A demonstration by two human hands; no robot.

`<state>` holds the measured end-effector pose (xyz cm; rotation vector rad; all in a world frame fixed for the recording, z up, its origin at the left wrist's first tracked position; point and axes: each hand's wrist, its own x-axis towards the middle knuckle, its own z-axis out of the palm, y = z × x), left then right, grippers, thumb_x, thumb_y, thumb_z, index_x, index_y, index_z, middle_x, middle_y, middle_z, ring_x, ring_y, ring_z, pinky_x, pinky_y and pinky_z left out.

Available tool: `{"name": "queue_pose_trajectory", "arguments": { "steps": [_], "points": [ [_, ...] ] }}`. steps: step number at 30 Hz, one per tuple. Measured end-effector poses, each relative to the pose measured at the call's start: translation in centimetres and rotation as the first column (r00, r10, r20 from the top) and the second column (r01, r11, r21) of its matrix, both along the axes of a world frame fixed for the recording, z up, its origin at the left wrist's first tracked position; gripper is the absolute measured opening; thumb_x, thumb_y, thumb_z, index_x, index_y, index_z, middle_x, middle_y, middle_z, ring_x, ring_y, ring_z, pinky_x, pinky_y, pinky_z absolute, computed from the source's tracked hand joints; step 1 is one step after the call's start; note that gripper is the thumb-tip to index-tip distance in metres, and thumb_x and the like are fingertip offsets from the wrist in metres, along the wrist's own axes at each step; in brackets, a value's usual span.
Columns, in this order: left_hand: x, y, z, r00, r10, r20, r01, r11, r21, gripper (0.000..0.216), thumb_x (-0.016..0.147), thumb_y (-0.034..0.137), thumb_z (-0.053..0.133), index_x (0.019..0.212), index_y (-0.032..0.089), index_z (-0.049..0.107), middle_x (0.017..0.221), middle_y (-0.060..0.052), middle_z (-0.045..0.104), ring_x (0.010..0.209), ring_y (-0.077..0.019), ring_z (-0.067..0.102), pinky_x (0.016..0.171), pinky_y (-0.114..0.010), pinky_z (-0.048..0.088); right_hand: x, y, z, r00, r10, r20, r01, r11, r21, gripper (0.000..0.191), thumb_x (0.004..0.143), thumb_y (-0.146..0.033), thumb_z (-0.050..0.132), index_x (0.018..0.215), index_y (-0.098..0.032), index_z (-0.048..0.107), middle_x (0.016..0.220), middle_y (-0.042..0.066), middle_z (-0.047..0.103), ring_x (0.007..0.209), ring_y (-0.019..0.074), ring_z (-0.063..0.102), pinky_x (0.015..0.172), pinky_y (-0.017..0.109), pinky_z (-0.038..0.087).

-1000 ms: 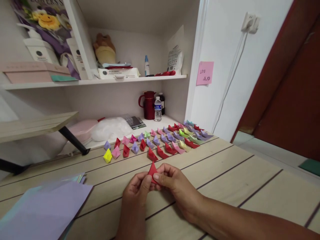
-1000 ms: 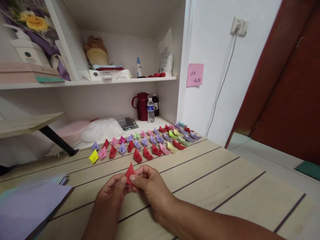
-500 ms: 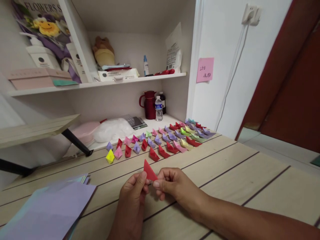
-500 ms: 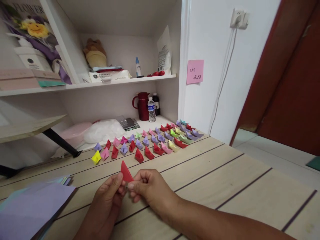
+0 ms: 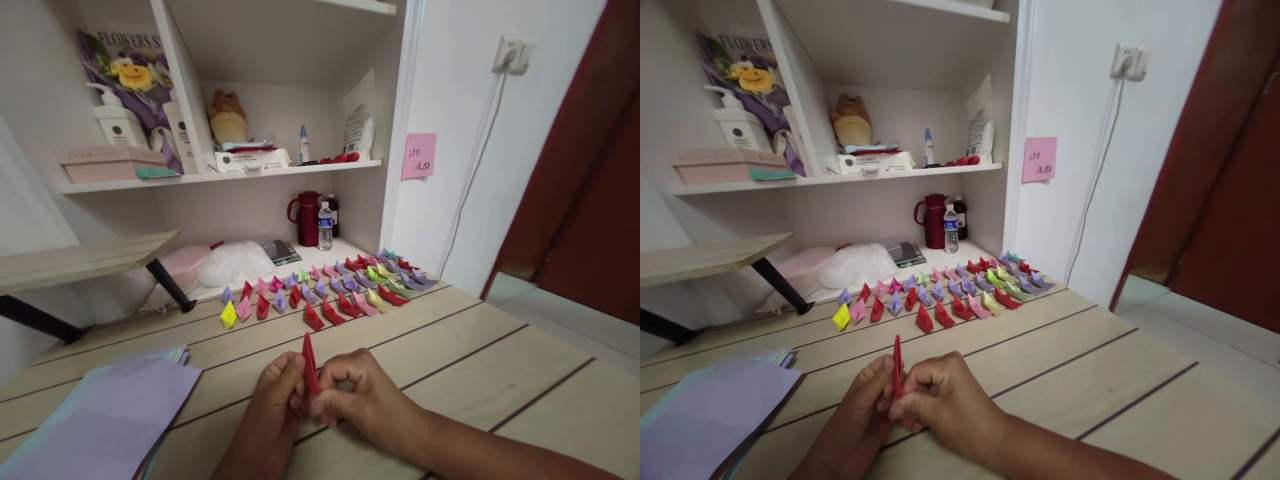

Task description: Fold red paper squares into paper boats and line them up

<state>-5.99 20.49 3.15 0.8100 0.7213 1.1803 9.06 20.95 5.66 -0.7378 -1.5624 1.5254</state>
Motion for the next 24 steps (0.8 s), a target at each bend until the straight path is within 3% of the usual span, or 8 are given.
{"name": "queue_pose_trajectory", "arguments": {
  "steps": [3,6,8,12,17,24],
  "points": [
    [-0.5,0.6,0.0,0.997,0.071,0.008,-0.071,0.996,0.045,0.045,0.076,0.048,0.074,0.054,0.018,0.047,0.047,0.006,0.043,0.048,-0.0067,0.036,0.052,-0.021,0.034,0.1,1.1,-0.7,0.996,0.015,0.084,-0.004,0.992,-0.128,0.042,0.064,-0.05,0.081,0.06,-0.016,0.058,0.049,-0.002,0.059,0.044,0.0098,0.053,0.046,0.021,0.042],
    [-0.8,0.9,0.1,0.995,0.097,0.004,-0.097,0.994,0.058,0.044,0.074,0.047,0.077,0.056,0.018,0.048,0.047,0.008,0.039,0.047,-0.0051,0.029,0.05,-0.02,0.03,0.4,2.2,-1.1,0.996,-0.057,0.073,0.063,0.995,-0.076,0.05,0.075,-0.065,0.066,0.066,-0.016,0.058,0.045,-0.004,0.053,0.039,0.0087,0.047,0.042,0.02,0.035],
    [-0.8,0.9,0.2,0.996,0.087,-0.004,-0.087,0.994,0.065,0.041,0.074,0.046,0.077,0.06,0.017,0.051,0.049,0.009,0.04,0.047,-0.0047,0.025,0.049,-0.02,0.027,0.7,2.6,-0.8,0.993,-0.116,-0.014,0.116,0.993,0.0,0.051,0.082,-0.066,0.058,0.074,-0.016,0.061,0.053,-0.003,0.054,0.046,0.0095,0.049,0.048,0.021,0.038],
    [-0.8,0.8,0.2,0.998,0.066,-0.022,-0.064,0.995,0.072,0.04,0.076,0.045,0.075,0.061,0.018,0.049,0.05,0.009,0.038,0.048,-0.0051,0.023,0.049,-0.021,0.026,1.1,2.7,-0.1,0.979,-0.154,-0.132,0.156,0.988,0.003,0.037,0.082,-0.053,0.068,0.093,-0.017,0.066,0.076,-0.001,0.057,0.07,0.0124,0.054,0.067,0.025,0.042],
    [-0.8,0.7,0.1,0.996,0.027,-0.083,-0.021,0.997,0.073,0.037,0.078,0.043,0.073,0.061,0.017,0.052,0.049,0.008,0.039,0.048,-0.006,0.023,0.05,-0.022,0.023,1.3,2.3,0.0,0.982,-0.027,-0.186,0.013,0.997,-0.076,0.041,0.085,-0.047,0.068,0.118,-0.022,0.065,0.101,0.005,0.062,0.088,0.0174,0.058,0.08,0.031,0.043],
    [-0.9,0.6,0.1,0.985,-0.038,-0.169,0.054,0.994,0.093,0.046,0.077,0.048,0.072,0.05,0.018,0.05,0.049,0.004,0.044,0.052,-0.0087,0.03,0.056,-0.026,0.026,1.2,1.9,-0.3,0.966,0.134,-0.221,-0.158,0.983,-0.092,0.042,0.082,-0.039,0.072,0.12,-0.021,0.065,0.097,0.006,0.065,0.079,0.016,0.06,0.079,0.033,0.044]
  ]
}}
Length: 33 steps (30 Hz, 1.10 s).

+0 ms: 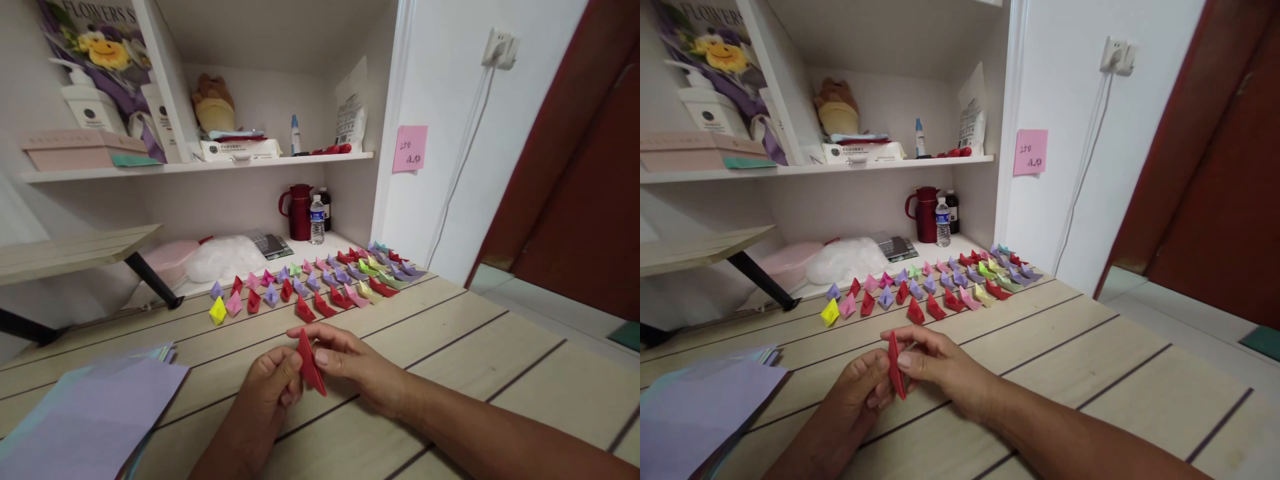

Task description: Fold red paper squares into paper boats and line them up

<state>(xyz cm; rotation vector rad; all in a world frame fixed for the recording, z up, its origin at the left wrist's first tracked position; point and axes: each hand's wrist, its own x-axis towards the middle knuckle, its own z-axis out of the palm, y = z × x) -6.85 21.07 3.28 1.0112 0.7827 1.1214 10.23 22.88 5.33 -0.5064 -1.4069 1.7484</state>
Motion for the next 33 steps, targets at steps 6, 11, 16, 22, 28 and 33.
{"name": "queue_pose_trajectory", "arguments": {
  "steps": [6,11,16,22,28,33],
  "points": [
    [0.0,0.1,-0.1,0.999,-0.042,-0.031,0.042,0.999,-0.007,0.042,0.074,0.05,0.074,0.054,0.018,0.056,0.046,0.005,0.041,0.051,-0.0094,0.032,0.055,-0.026,0.025,0.1,0.1,0.0,0.998,0.059,-0.037,-0.06,0.998,-0.017,0.027,0.083,-0.034,0.071,0.101,-0.013,0.07,0.079,0.005,0.065,0.071,0.0164,0.06,0.081,0.037,0.046],
    [-0.1,-0.2,-0.1,0.996,-0.086,-0.036,0.085,0.996,-0.02,0.04,0.076,0.047,0.072,0.056,0.018,0.054,0.047,0.006,0.04,0.05,-0.0085,0.028,0.055,-0.026,0.023,-0.1,0.3,-0.3,0.997,0.039,-0.065,-0.046,0.994,-0.099,0.025,0.077,-0.032,0.076,0.092,-0.013,0.07,0.08,0.005,0.066,0.073,0.0171,0.062,0.081,0.037,0.047],
    [-0.1,-0.3,0.1,0.995,-0.096,-0.036,0.096,0.995,-0.011,0.04,0.078,0.044,0.071,0.054,0.018,0.051,0.047,0.005,0.04,0.05,-0.0085,0.026,0.054,-0.027,0.022,-0.1,0.1,-0.1,0.998,0.025,-0.063,-0.032,0.994,-0.106,0.026,0.077,-0.035,0.076,0.088,-0.013,0.071,0.075,0.004,0.064,0.07,0.016,0.062,0.081,0.036,0.048],
    [0.2,-0.3,0.5,0.997,-0.076,-0.033,0.076,0.997,-0.002,0.043,0.08,0.044,0.069,0.051,0.019,0.05,0.048,0.005,0.04,0.05,-0.0088,0.024,0.056,-0.027,0.025,0.2,-0.4,0.7,1.0,0.009,-0.007,-0.009,0.999,-0.039,0.023,0.081,-0.036,0.072,0.091,-0.015,0.07,0.08,0.004,0.065,0.078,0.0177,0.062,0.084,0.036,0.047],
    [-0.1,-0.1,-0.1,0.996,-0.076,-0.037,0.075,0.997,-0.023,0.039,0.079,0.044,0.069,0.055,0.02,0.052,0.047,0.006,0.039,0.051,-0.0097,0.027,0.057,-0.027,0.027,0.4,-0.3,1.1,1.0,-0.023,0.016,0.023,1.0,0.01,0.02,0.081,-0.031,0.071,0.093,-0.016,0.073,0.087,0.005,0.067,0.082,0.0176,0.061,0.083,0.033,0.047],
    [-0.1,-0.1,-0.3,0.996,-0.085,-0.031,0.085,0.996,0.009,0.045,0.082,0.047,0.066,0.05,0.02,0.047,0.043,0.007,0.033,0.049,-0.0094,0.025,0.059,-0.027,0.027,0.3,-0.2,1.1,1.0,-0.004,-0.004,0.004,1.0,-0.018,0.02,0.08,-0.03,0.07,0.093,-0.015,0.074,0.082,0.005,0.066,0.08,0.018,0.062,0.084,0.035,0.047]
  ]
}}
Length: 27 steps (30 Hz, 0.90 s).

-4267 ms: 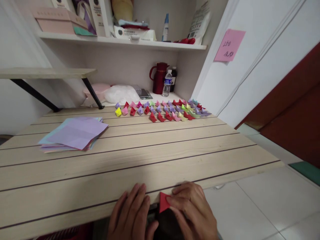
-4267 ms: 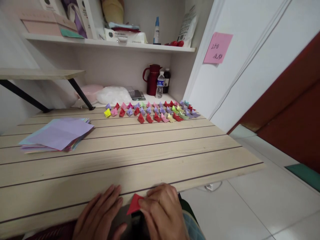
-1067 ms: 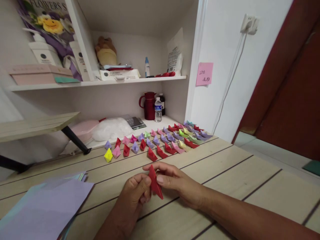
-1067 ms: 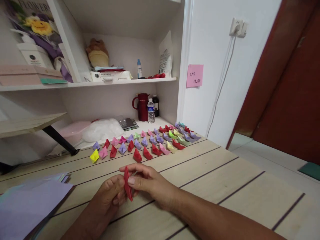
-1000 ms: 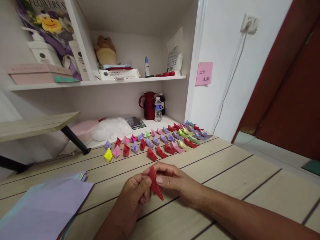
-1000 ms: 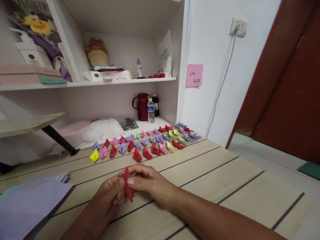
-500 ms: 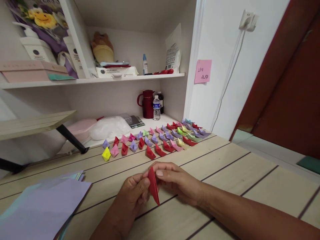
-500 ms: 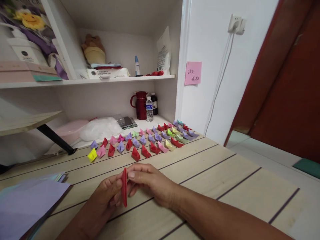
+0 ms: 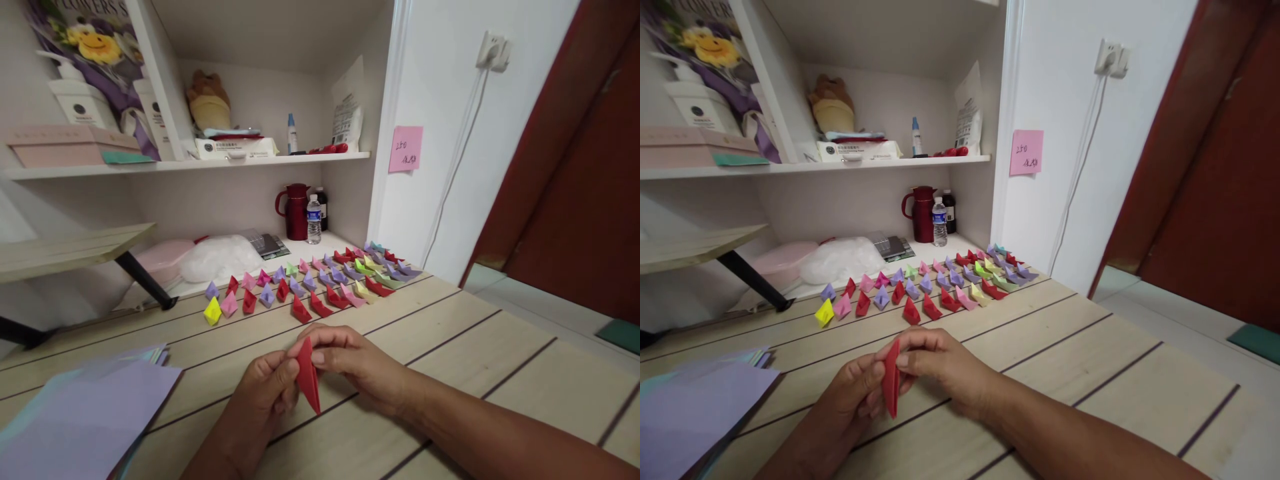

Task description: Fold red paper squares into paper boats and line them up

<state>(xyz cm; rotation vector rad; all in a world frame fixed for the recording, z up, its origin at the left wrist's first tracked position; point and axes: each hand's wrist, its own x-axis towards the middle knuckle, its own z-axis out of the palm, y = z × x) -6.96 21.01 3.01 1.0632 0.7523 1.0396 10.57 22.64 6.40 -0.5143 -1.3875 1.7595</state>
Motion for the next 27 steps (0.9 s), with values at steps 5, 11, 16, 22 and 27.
{"name": "queue_pose_trajectory", "arguments": {
  "steps": [5,11,16,22,27],
  "points": [
    [0.0,0.0,0.1,1.0,0.001,-0.003,-0.001,1.0,0.002,0.041,0.081,0.047,0.065,0.055,0.019,0.052,0.043,0.008,0.031,0.048,-0.009,0.025,0.057,-0.027,0.026,-0.2,0.0,0.0,1.0,0.017,-0.021,-0.018,1.0,-0.009,0.022,0.079,-0.032,0.071,0.092,-0.014,0.073,0.079,0.005,0.066,0.077,0.0178,0.064,0.081,0.035,0.048],
    [0.3,0.2,-0.3,0.985,0.164,-0.057,-0.164,0.986,0.014,0.043,0.077,0.048,0.071,0.052,0.019,0.051,0.045,0.006,0.04,0.049,-0.0085,0.031,0.054,-0.025,0.025,-0.7,-0.4,-0.1,0.997,-0.064,0.031,0.063,0.998,0.018,0.033,0.077,-0.032,0.073,0.104,-0.015,0.066,0.076,0.004,0.07,0.069,0.0163,0.065,0.069,0.03,0.049],
    [0.8,0.1,-0.3,0.964,0.242,-0.11,-0.241,0.97,0.024,0.037,0.072,0.046,0.077,0.058,0.016,0.059,0.047,0.005,0.048,0.047,-0.0072,0.035,0.051,-0.023,0.026,-1.3,-0.8,-0.7,0.995,-0.076,0.058,0.078,0.996,-0.035,0.039,0.072,-0.029,0.075,0.105,-0.016,0.061,0.07,0.001,0.068,0.066,0.0171,0.066,0.067,0.03,0.049],
    [1.7,-0.1,0.2,0.956,0.281,-0.083,-0.276,0.959,0.068,0.029,0.075,0.043,0.074,0.064,0.017,0.066,0.061,-0.001,0.062,0.061,-0.0148,0.056,0.067,-0.028,0.044,-1.5,-0.2,-1.4,0.98,-0.192,0.048,0.196,0.975,-0.103,0.037,0.072,-0.033,0.076,0.101,-0.018,0.058,0.065,-0.003,0.064,0.056,0.0133,0.059,0.06,0.027,0.046],
    [1.7,0.1,0.1,0.923,0.38,-0.067,-0.374,0.924,0.084,0.021,0.07,0.037,0.079,0.068,0.018,0.07,0.103,-0.007,0.069,0.105,-0.0224,0.06,0.094,-0.03,0.043,-1.2,0.0,-1.5,0.93,-0.337,0.145,0.326,0.941,0.097,0.024,0.07,-0.02,0.071,0.093,-0.019,0.062,0.068,-0.006,0.059,0.054,0.0087,0.049,0.053,0.022,0.038]
  ]
}}
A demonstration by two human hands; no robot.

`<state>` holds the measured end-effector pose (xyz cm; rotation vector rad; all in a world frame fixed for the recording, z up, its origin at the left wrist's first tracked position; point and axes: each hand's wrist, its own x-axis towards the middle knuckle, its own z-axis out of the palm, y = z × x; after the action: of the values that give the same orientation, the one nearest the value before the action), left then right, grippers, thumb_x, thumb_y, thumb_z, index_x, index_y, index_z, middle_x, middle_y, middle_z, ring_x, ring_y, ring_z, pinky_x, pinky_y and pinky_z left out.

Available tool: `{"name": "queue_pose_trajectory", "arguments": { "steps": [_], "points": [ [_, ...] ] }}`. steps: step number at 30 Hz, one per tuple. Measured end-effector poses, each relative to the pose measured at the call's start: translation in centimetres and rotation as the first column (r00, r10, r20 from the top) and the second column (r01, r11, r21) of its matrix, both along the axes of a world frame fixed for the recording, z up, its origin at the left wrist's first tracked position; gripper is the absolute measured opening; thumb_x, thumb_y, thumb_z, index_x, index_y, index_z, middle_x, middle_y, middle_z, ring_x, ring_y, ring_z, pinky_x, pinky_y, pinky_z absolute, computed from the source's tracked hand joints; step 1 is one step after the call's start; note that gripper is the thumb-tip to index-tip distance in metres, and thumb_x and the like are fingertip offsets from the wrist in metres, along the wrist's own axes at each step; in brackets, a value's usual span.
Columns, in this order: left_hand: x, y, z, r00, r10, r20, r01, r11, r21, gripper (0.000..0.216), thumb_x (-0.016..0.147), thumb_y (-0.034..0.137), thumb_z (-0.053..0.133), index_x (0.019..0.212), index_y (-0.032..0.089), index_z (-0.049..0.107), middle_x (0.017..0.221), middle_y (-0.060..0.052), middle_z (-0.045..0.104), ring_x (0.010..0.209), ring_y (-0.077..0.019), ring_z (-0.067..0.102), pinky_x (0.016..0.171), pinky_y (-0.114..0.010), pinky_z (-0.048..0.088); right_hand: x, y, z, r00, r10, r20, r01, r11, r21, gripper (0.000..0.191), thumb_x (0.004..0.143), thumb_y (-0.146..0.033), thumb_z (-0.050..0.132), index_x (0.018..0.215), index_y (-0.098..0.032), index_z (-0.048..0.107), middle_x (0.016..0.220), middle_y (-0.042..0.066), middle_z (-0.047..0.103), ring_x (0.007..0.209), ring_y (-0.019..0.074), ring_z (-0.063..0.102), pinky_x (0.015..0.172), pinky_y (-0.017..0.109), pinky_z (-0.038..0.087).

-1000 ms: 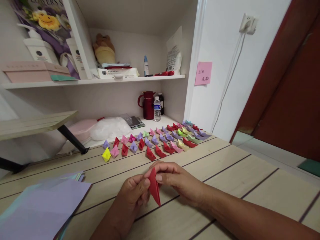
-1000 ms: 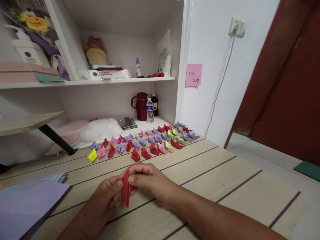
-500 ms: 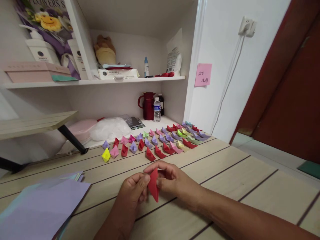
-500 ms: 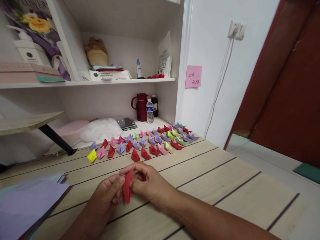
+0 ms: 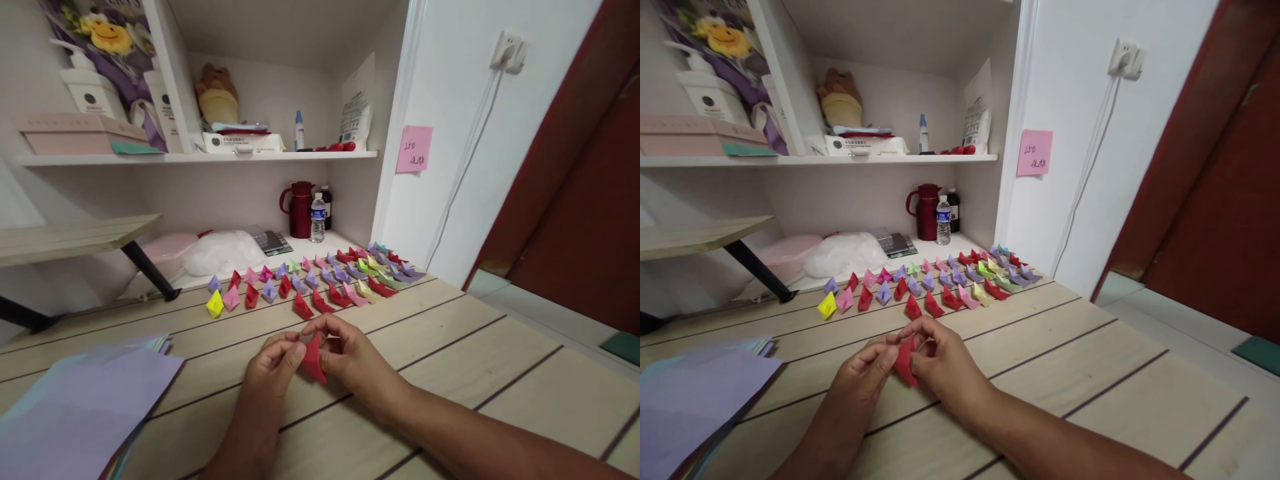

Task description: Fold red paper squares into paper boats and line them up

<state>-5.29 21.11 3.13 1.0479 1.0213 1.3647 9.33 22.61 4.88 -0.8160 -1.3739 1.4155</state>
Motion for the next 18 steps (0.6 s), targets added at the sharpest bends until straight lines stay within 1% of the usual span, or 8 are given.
{"name": "queue_pose_trajectory", "arguments": {
  "steps": [3,6,8,10,13,14,15,18],
  "points": [
    [-0.1,0.1,-0.3,0.999,0.032,-0.015,-0.032,0.999,-0.006,0.022,0.068,0.039,0.08,0.07,0.018,0.073,0.12,-0.009,0.065,0.119,-0.026,0.054,0.102,-0.032,0.039,-0.1,-0.4,-0.2,0.999,0.021,0.04,-0.023,0.998,0.056,0.015,0.071,-0.016,0.065,0.086,-0.019,0.062,0.064,-0.005,0.058,0.053,0.0094,0.048,0.05,0.021,0.036],
    [-0.1,0.0,-0.3,1.0,-0.006,-0.01,0.005,1.0,-0.029,0.024,0.071,0.041,0.079,0.077,0.018,0.075,0.122,-0.01,0.066,0.12,-0.0274,0.055,0.104,-0.035,0.038,-0.3,-0.6,-0.5,0.999,-0.006,0.036,0.004,0.999,0.053,0.009,0.072,-0.017,0.063,0.077,-0.019,0.056,0.055,-0.005,0.057,0.05,0.0108,0.049,0.049,0.022,0.036],
    [0.0,-0.2,-0.3,0.993,-0.101,0.06,0.104,0.994,-0.044,0.03,0.078,0.043,0.072,0.092,0.017,0.075,0.119,-0.012,0.069,0.116,-0.0272,0.059,0.103,-0.038,0.04,-0.3,-0.4,-0.7,0.998,-0.065,0.026,0.063,0.996,0.067,0.01,0.072,-0.017,0.064,0.074,-0.02,0.054,0.056,-0.005,0.058,0.05,0.0111,0.05,0.051,0.023,0.038],
    [0.1,-0.3,-0.3,0.972,-0.161,0.172,0.172,0.983,-0.055,0.04,0.083,0.045,0.066,0.111,0.016,0.069,0.116,-0.014,0.07,0.111,-0.0267,0.062,0.1,-0.04,0.042,-0.1,-0.1,-0.8,0.992,-0.126,0.028,0.123,0.987,0.1,0.011,0.071,-0.017,0.065,0.073,-0.02,0.054,0.06,-0.005,0.059,0.053,0.011,0.049,0.053,0.024,0.039],
    [0.1,-0.2,-0.3,0.946,-0.088,0.313,0.129,0.985,-0.112,0.065,0.08,0.045,0.07,0.135,0.017,0.05,0.111,-0.015,0.073,0.106,-0.027,0.066,0.098,-0.043,0.044,0.3,0.4,-0.9,0.981,-0.189,0.047,0.18,0.971,0.159,0.01,0.072,-0.017,0.065,0.072,-0.02,0.055,0.066,-0.003,0.059,0.059,0.0122,0.049,0.057,0.025,0.04],
    [0.0,-0.1,-0.4,0.938,-0.061,0.34,0.114,0.984,-0.138,0.071,0.077,0.046,0.073,0.137,0.017,0.047,0.108,-0.015,0.074,0.104,-0.0272,0.067,0.096,-0.043,0.045,0.4,0.5,-0.9,0.978,-0.202,0.054,0.19,0.966,0.176,0.01,0.073,-0.016,0.064,0.072,-0.02,0.055,0.068,-0.003,0.059,0.061,0.0128,0.05,0.059,0.026,0.04],
    [0.0,0.0,-0.4,0.934,-0.054,0.352,0.116,0.981,-0.156,0.074,0.074,0.047,0.076,0.135,0.016,0.049,0.106,-0.016,0.075,0.102,-0.0276,0.068,0.095,-0.043,0.046,0.5,0.6,-0.8,0.974,-0.215,0.065,0.199,0.96,0.197,0.009,0.073,-0.015,0.064,0.072,-0.02,0.055,0.069,-0.002,0.059,0.062,0.0133,0.05,0.06,0.026,0.041],
    [-0.1,0.2,-0.3,0.942,-0.127,0.312,0.179,0.973,-0.145,0.062,0.068,0.053,0.078,0.112,0.01,0.067,0.103,-0.017,0.075,0.099,-0.027,0.068,0.092,-0.039,0.048,0.7,0.5,-0.7,0.957,-0.268,0.113,0.226,0.929,0.295,0.01,0.073,-0.012,0.062,0.071,-0.02,0.057,0.073,-0.001,0.055,0.065,0.0141,0.05,0.061,0.027,0.04]
  ]
}}
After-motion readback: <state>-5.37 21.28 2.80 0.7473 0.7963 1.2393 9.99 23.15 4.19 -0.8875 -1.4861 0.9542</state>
